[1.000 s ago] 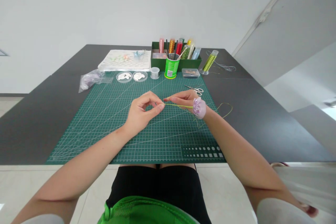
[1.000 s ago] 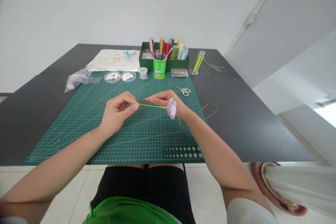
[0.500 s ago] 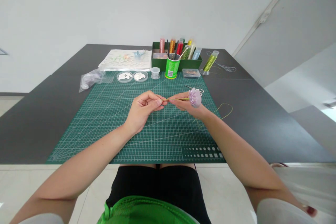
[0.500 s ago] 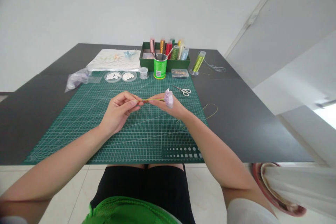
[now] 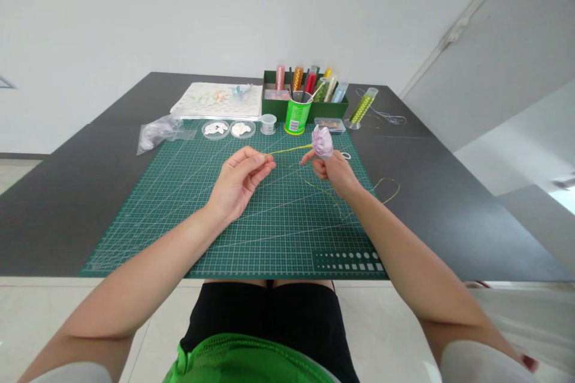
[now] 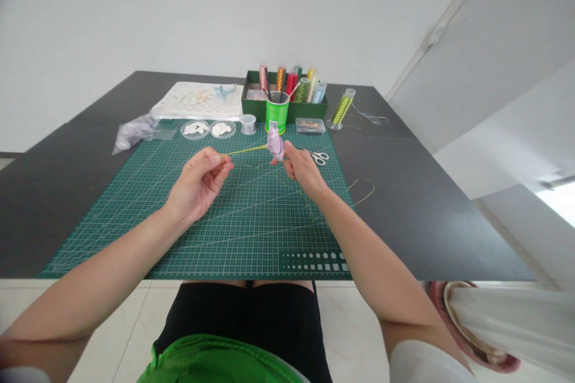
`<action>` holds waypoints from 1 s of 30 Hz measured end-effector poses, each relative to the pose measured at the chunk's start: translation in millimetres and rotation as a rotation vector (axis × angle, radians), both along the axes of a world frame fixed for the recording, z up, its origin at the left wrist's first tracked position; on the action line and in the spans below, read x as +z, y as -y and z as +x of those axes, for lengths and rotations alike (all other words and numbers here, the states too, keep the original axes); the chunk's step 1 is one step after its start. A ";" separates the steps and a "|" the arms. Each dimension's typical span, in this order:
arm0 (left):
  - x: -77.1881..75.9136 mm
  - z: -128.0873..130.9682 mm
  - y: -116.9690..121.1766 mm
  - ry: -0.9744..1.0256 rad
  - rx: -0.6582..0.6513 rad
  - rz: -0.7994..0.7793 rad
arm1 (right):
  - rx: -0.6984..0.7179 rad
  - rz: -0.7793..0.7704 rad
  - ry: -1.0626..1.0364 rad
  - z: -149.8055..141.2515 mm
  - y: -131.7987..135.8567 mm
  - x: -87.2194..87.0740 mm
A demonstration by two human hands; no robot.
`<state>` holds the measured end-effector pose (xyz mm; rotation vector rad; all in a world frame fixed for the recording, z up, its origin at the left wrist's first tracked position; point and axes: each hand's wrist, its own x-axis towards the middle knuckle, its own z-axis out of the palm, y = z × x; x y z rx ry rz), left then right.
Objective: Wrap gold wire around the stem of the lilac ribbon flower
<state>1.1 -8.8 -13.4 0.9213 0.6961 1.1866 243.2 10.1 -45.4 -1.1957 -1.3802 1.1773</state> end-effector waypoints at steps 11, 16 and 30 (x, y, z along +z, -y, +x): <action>-5.0 5.6 0.7 0.056 -0.024 -0.060 | 0.118 0.318 0.092 -41.1 28.0 4.1; -11.8 10.6 3.5 0.019 -0.075 -0.032 | 0.184 0.152 -0.145 -66.0 43.9 6.9; -25.0 20.2 10.5 0.023 -0.055 -0.182 | -0.278 0.160 -0.228 -85.1 52.6 6.4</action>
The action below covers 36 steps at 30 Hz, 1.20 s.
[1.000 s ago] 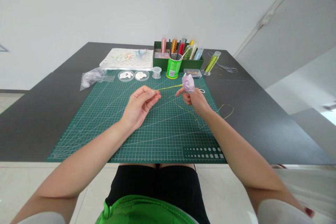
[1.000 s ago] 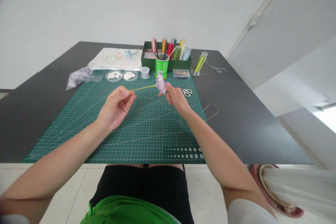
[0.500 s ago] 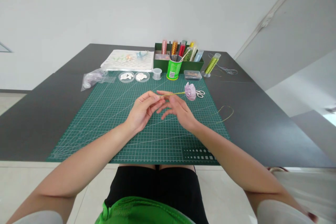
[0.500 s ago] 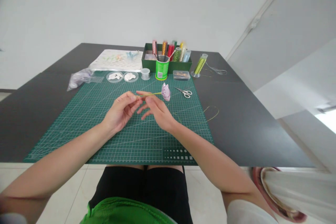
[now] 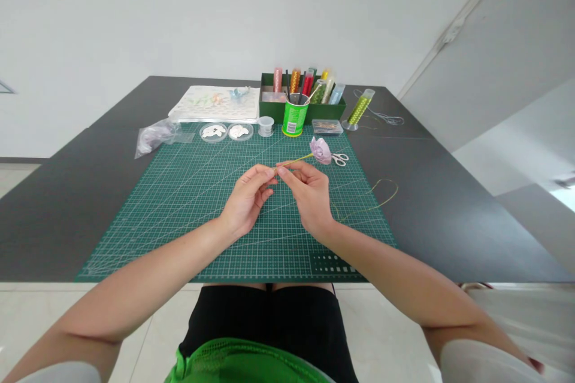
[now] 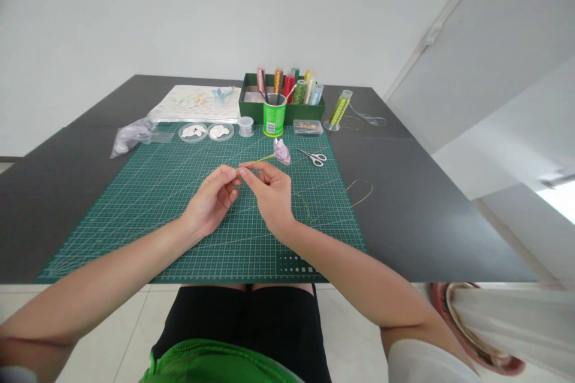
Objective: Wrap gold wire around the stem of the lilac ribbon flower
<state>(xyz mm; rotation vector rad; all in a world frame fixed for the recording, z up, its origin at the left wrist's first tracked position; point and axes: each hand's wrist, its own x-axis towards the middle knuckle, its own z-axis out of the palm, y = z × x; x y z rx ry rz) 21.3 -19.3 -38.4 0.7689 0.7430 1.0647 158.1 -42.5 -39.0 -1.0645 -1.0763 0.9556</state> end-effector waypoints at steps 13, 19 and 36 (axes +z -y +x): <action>-0.9 -4.0 -7.0 -0.387 0.076 0.412 | 0.009 0.019 0.174 13.5 -7.5 2.8; 5.5 -13.3 -17.4 -0.339 -0.093 0.327 | 0.123 0.020 0.298 24.3 -6.2 12.5; -1.5 -11.1 -12.3 -0.359 -0.093 0.444 | 0.110 0.095 0.385 34.5 -9.7 17.3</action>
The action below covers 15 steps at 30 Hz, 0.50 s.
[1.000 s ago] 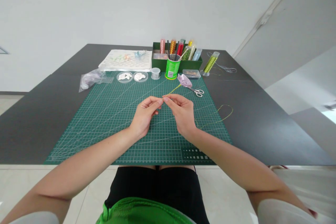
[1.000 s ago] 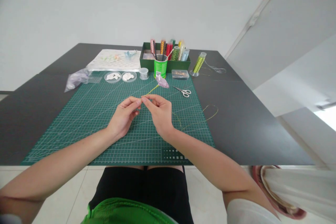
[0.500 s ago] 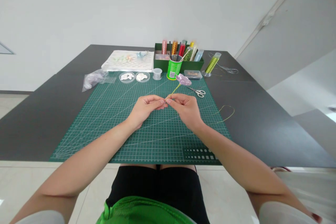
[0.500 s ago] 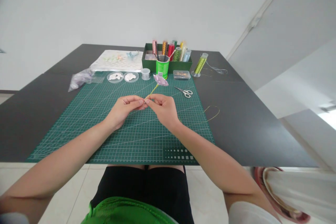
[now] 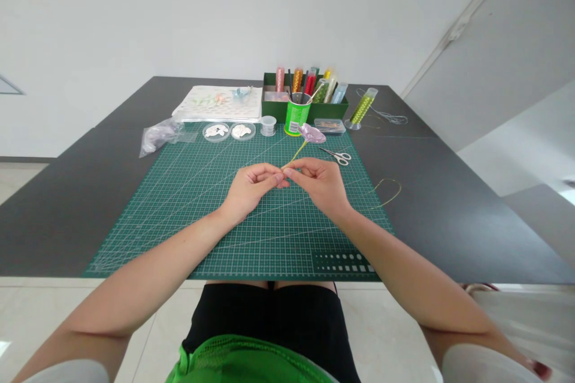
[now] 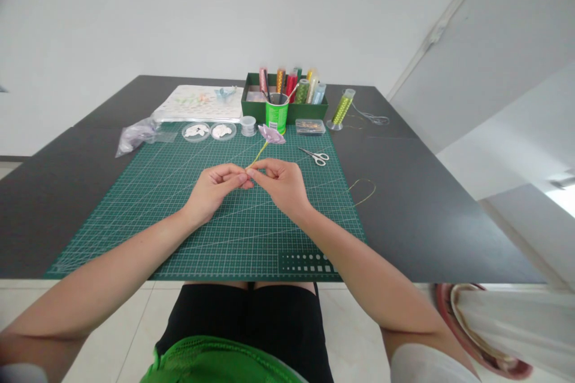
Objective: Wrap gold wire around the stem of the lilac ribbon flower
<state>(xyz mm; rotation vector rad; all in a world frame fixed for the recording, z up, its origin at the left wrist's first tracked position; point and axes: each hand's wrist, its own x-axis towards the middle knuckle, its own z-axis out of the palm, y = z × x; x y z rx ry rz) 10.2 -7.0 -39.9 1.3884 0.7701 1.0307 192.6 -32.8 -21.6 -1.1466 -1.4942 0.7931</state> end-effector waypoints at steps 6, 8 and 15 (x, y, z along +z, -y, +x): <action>-5.0 6.3 6.2 -0.011 0.135 0.089 | -0.133 -0.020 0.005 -12.3 4.4 -8.3; -5.5 7.0 7.2 -0.036 0.167 0.120 | -0.164 -0.008 0.011 -14.5 5.2 -9.8; -5.3 3.9 5.3 -0.195 0.200 0.215 | -0.195 -0.004 0.086 -14.4 4.0 -10.3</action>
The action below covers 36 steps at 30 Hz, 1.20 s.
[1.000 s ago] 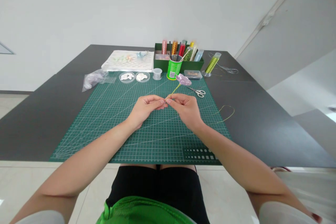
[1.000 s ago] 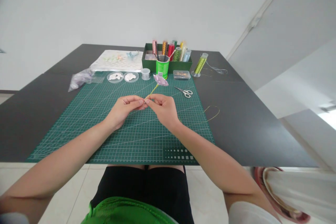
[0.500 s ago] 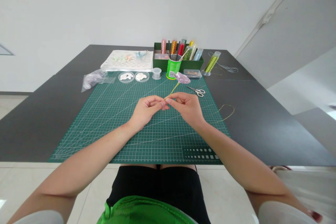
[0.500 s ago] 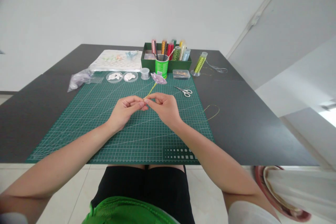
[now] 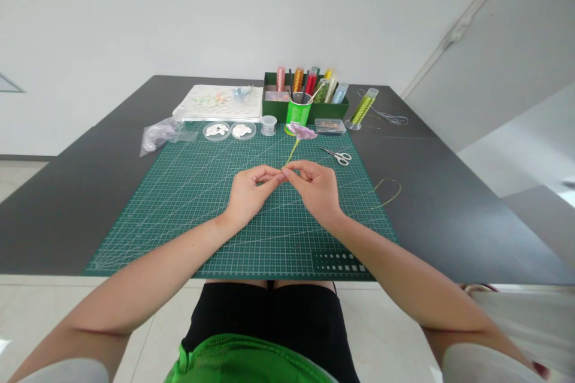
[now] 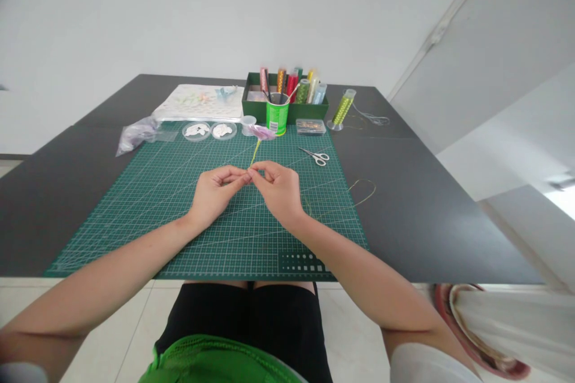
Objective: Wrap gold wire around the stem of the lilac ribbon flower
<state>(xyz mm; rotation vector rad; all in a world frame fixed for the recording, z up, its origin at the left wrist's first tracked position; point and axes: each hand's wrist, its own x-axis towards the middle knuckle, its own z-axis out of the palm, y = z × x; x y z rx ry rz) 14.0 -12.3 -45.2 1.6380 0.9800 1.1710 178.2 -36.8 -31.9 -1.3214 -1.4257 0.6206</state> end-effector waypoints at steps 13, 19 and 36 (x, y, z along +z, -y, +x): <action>22.8 -17.5 -15.5 0.290 -0.227 -0.301 | 0.481 -0.171 0.115 5.4 -0.2 0.2; 25.6 -19.7 -14.2 0.312 -0.283 -0.352 | 0.537 -0.198 0.087 7.1 -1.6 0.6; 28.2 -19.5 -10.0 0.089 -0.214 -0.008 | 0.567 -0.206 0.036 8.7 -2.2 0.4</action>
